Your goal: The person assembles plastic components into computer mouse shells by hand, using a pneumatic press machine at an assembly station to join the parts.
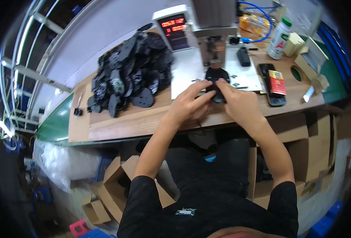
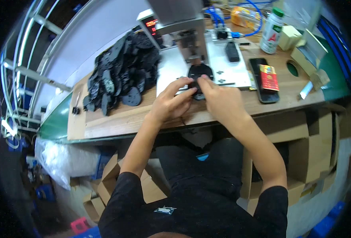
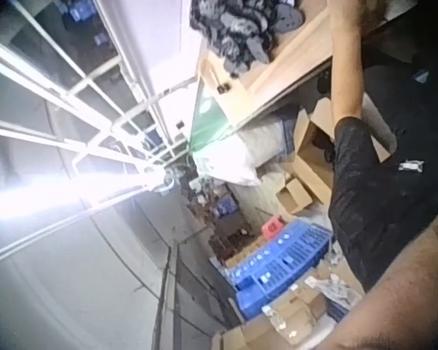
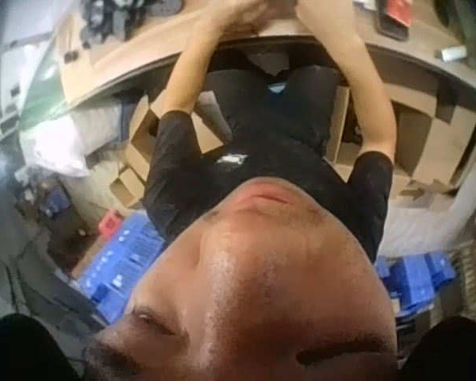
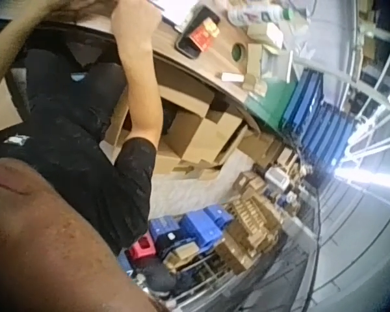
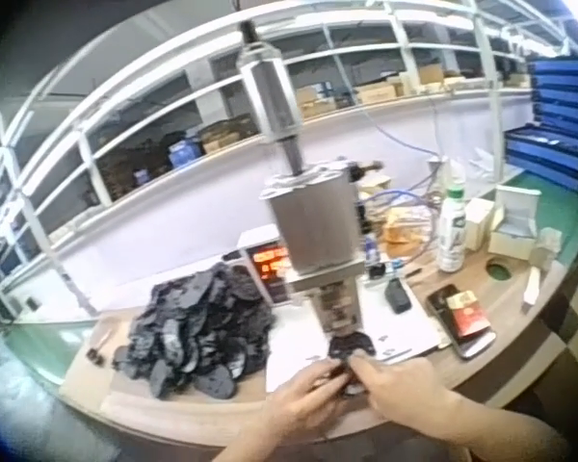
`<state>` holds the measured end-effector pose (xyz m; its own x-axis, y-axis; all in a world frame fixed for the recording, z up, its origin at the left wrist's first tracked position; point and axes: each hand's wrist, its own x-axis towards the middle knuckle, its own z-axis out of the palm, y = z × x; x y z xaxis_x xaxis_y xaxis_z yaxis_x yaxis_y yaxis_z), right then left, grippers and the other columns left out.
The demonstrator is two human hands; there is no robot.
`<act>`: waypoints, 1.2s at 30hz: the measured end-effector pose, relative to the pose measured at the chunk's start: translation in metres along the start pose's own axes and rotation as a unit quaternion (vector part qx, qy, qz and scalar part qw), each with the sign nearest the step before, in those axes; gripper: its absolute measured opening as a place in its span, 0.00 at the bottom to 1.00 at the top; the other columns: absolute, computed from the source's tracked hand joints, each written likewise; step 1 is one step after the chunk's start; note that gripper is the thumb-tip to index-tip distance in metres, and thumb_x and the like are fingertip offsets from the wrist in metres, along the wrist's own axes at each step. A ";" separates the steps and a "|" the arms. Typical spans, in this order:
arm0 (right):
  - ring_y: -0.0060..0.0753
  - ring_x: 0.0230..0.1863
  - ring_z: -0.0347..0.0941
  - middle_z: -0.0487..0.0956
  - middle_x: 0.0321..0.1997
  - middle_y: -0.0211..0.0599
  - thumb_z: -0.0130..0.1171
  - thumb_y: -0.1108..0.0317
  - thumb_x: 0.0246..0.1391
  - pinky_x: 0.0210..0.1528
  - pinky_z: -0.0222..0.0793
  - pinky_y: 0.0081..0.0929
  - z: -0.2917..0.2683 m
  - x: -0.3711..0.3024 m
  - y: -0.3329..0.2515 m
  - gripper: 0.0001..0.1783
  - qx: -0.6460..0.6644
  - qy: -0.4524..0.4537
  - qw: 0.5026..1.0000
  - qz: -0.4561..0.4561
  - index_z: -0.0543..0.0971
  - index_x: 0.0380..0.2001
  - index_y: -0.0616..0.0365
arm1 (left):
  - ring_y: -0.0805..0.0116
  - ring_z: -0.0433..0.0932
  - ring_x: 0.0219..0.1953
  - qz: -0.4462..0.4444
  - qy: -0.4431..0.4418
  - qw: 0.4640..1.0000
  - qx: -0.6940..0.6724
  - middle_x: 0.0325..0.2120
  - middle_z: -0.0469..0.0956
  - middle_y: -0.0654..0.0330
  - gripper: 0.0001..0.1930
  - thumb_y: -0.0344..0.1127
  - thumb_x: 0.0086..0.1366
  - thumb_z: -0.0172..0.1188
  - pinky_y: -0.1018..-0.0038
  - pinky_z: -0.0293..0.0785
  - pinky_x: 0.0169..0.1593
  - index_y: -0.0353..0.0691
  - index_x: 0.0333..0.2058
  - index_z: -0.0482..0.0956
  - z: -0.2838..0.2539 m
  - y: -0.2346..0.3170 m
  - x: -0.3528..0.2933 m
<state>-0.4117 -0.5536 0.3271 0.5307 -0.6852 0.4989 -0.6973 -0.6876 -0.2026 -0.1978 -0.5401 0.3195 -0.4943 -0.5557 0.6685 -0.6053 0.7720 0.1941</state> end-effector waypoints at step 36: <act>0.45 0.30 0.83 0.78 0.56 0.47 0.60 0.74 0.46 0.30 0.79 0.35 0.001 -0.004 0.004 0.18 0.010 0.000 1.000 -0.013 0.75 0.43 0.64 | 0.70 0.78 0.47 -0.420 0.118 0.899 -0.042 0.46 0.79 0.55 0.17 0.22 0.66 0.59 0.74 0.73 0.53 0.29 0.54 0.72 -0.131 -0.013 -0.182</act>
<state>-0.4161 -0.5540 0.3240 0.5482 -0.6665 0.5051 -0.6733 -0.7101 -0.2062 -0.0180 -0.4083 0.2890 0.2667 -0.8802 0.3925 -0.6485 0.1374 0.7487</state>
